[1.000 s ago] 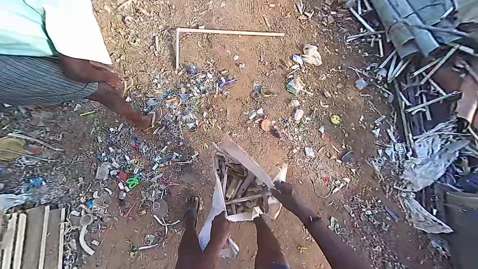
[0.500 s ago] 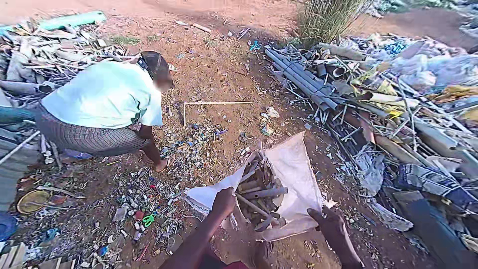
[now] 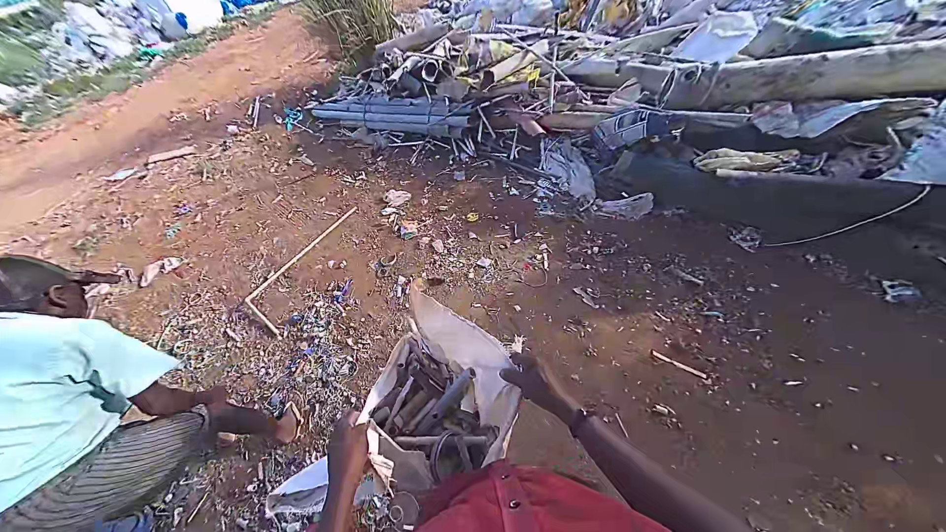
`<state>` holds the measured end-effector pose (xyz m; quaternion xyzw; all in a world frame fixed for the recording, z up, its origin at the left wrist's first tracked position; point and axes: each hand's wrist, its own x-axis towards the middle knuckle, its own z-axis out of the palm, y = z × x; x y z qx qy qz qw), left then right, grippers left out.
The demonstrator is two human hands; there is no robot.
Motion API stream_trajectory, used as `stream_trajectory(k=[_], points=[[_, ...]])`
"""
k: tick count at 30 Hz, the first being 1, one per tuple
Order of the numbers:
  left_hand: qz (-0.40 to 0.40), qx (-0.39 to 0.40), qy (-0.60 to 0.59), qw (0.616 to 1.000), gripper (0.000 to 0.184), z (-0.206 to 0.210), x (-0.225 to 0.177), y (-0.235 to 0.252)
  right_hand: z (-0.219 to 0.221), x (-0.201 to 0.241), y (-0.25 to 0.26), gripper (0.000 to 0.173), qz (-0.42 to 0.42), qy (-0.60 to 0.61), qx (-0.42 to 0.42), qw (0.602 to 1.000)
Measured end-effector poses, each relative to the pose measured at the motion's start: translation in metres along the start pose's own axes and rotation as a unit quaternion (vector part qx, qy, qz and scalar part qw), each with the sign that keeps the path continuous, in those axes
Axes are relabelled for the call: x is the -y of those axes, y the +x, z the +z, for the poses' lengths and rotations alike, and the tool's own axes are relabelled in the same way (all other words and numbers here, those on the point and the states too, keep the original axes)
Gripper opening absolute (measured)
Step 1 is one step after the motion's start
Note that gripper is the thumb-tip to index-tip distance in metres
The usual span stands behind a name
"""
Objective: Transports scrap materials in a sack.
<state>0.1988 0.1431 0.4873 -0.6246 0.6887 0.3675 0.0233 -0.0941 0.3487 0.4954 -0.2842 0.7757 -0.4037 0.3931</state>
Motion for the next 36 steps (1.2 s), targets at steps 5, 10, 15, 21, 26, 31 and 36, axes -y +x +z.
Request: stream_trajectory(k=[5,10,15,21,26,31,36], points=[[0.029,0.014,0.006,0.999,0.024,0.068,-0.052,-0.051,-0.067,-0.082,-0.057,0.02,-0.008,-0.007,-0.015,1.0],[0.077,0.057,0.035,0.995,0.023,0.133,-0.137,-0.103,-0.159,-0.138,-0.126,0.014,-0.006,0.039,-0.117,0.992],[0.174,0.118,0.047,0.977,0.023,0.185,-0.237,-0.152,-0.244,-0.174,-0.191,0.007,-0.028,0.095,-0.257,0.961],[0.293,0.207,0.062,0.931,0.022,0.251,-0.342,-0.202,-0.319,-0.188,-0.264,0.005,-0.01,0.166,-0.408,0.898],[0.357,0.287,0.092,0.884,0.025,0.317,-0.422,-0.23,-0.369,-0.222,-0.298,0.013,-0.015,0.176,-0.528,0.831],[0.407,0.341,0.124,0.838,0.024,0.392,-0.498,-0.246,-0.42,-0.265,-0.307,0.015,0.053,0.183,-0.591,0.784],[0.425,0.371,0.115,0.817,0.02,0.471,-0.565,-0.271,-0.476,-0.296,-0.323,0.021,0.155,0.215,-0.628,0.732]])
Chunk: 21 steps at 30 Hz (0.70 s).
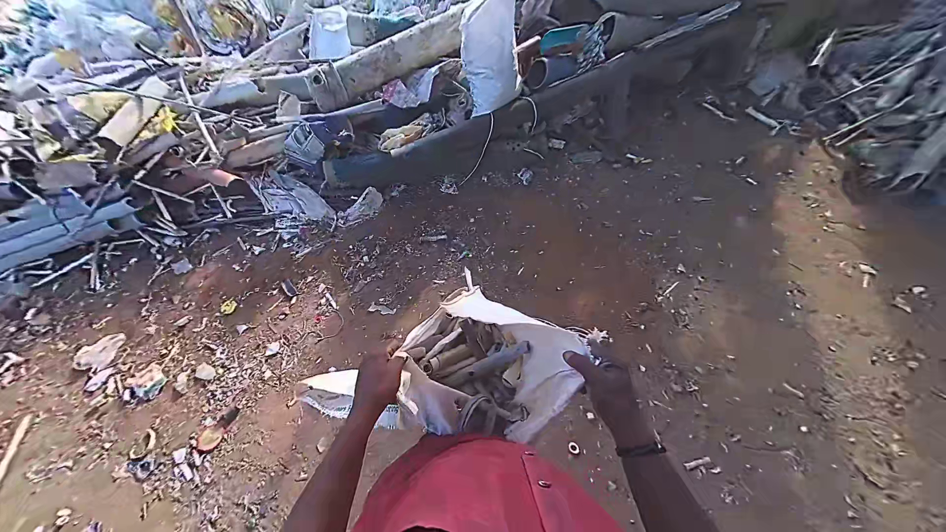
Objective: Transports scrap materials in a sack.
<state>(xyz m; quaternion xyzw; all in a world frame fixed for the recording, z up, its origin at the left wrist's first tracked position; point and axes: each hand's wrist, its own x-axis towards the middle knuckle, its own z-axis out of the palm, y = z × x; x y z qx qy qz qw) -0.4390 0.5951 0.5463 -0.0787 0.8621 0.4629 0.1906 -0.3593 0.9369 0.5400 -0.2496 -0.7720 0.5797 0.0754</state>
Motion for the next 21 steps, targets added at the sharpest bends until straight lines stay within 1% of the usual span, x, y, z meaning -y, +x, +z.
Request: stream_trajectory(k=[4,6,7,11,13,18,21], points=[[0.045,0.012,0.0,0.999,0.013,0.039,-0.037,0.059,-0.031,-0.012,0.04,0.015,0.024,-0.015,-0.052,0.998],[0.071,0.03,-0.002,0.997,0.012,0.062,-0.06,0.088,-0.051,-0.023,0.06,0.019,0.035,-0.008,-0.066,0.997],[0.081,0.039,0.002,0.996,0.013,0.074,-0.072,0.102,-0.06,-0.029,0.071,0.019,0.036,-0.002,-0.072,0.997],[0.111,0.065,0.028,0.991,0.01,0.129,-0.127,0.149,-0.101,-0.052,0.12,0.012,0.045,0.051,-0.096,0.993],[0.116,0.062,0.025,0.991,0.007,0.164,-0.155,0.171,-0.129,-0.066,0.153,0.011,0.03,0.07,-0.1,0.992],[0.09,0.082,0.03,0.992,0.009,0.255,-0.251,0.2,-0.209,-0.092,0.242,0.016,0.008,0.087,-0.113,0.99],[0.08,0.091,0.036,0.992,0.008,0.308,-0.316,0.21,-0.27,-0.09,0.287,0.017,0.019,0.096,-0.128,0.987]])
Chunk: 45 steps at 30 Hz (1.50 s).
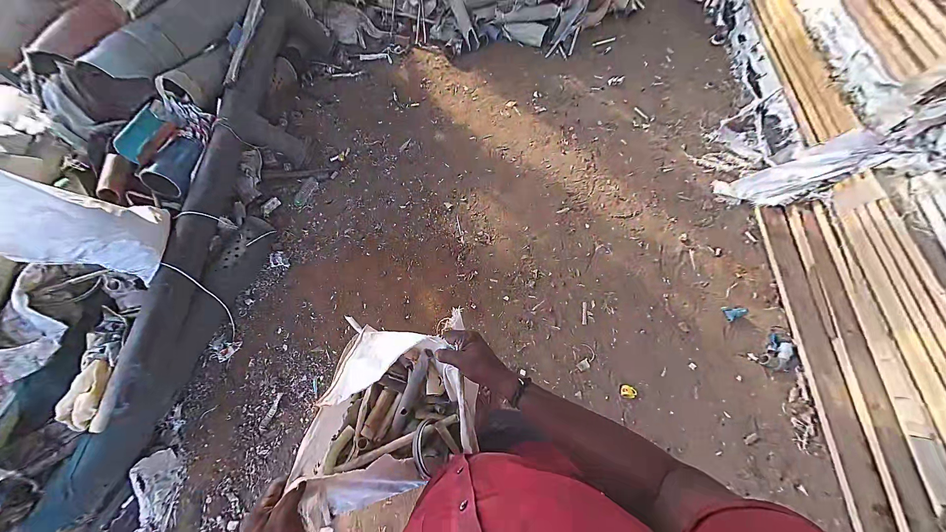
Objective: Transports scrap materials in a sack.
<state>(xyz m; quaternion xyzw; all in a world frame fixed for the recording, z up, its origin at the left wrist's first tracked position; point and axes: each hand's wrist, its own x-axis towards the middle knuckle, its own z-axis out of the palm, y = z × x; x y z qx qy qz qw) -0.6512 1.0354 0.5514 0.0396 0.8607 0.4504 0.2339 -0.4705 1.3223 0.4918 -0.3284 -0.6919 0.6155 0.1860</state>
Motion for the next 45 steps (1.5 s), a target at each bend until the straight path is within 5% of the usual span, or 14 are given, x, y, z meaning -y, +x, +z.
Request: stream_trajectory(k=[15,28,37,45], points=[[0.125,0.107,-0.048,0.985,0.01,0.181,-0.26,0.194,-0.193,0.087,0.256,0.005,-0.002,0.022,-0.206,0.978],[0.193,0.274,0.034,0.942,0.012,0.322,-0.467,0.414,-0.304,0.142,0.453,0.012,0.044,0.078,-0.443,0.892],[0.231,0.251,0.011,0.94,0.009,0.443,-0.591,0.524,-0.388,0.144,0.61,0.012,0.029,0.098,-0.479,0.872],[0.188,0.187,-0.011,0.964,0.012,0.535,-0.687,0.597,-0.488,0.136,0.79,0.011,0.041,0.121,-0.412,0.902]])
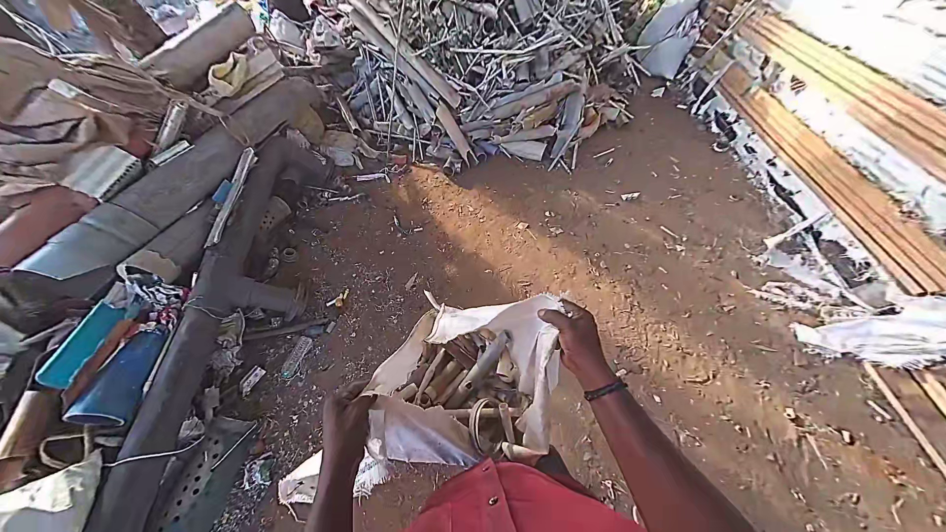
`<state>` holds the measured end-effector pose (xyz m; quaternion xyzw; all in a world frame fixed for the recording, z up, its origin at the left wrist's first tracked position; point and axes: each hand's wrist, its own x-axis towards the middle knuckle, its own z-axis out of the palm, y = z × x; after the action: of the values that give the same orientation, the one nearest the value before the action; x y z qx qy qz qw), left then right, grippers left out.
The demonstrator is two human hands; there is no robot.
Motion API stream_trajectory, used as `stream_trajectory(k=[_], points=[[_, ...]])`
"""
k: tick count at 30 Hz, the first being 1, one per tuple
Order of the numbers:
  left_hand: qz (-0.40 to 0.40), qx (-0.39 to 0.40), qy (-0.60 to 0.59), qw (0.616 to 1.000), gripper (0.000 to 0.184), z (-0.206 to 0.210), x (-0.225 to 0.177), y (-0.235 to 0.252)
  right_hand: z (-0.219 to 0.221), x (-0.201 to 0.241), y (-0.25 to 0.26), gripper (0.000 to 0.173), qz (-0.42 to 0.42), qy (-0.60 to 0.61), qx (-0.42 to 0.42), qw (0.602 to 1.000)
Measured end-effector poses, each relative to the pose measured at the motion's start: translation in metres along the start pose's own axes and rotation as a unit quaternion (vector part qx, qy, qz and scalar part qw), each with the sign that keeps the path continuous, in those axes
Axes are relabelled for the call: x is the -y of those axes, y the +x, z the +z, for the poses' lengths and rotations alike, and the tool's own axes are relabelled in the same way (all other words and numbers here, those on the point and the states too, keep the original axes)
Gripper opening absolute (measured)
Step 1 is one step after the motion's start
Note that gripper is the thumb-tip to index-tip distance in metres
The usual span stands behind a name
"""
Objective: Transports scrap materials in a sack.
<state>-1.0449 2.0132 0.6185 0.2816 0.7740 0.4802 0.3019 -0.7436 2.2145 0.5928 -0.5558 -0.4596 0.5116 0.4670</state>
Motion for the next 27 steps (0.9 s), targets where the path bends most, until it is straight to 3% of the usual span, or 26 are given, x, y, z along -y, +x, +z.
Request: stream_trajectory(k=[6,11,15,20,27], points=[[-0.005,-0.033,-0.003,0.999,0.012,0.031,-0.048,0.096,0.054,0.029,0.125,0.02,0.026,-0.021,0.02,0.999],[-0.01,-0.052,-0.035,0.998,0.011,0.054,-0.072,0.194,0.112,0.04,0.221,0.011,0.008,-0.019,0.028,0.999],[0.011,-0.032,-0.029,0.999,0.012,0.073,-0.081,0.29,0.159,0.038,0.298,0.003,0.013,-0.025,0.012,1.0],[0.021,0.022,-0.03,0.999,0.012,0.094,-0.104,0.42,0.211,0.048,0.387,0.005,0.017,-0.025,-0.037,0.999],[0.019,0.068,-0.027,0.997,0.012,0.142,-0.17,0.577,0.255,0.077,0.511,0.007,0.022,-0.011,-0.1,0.995]])
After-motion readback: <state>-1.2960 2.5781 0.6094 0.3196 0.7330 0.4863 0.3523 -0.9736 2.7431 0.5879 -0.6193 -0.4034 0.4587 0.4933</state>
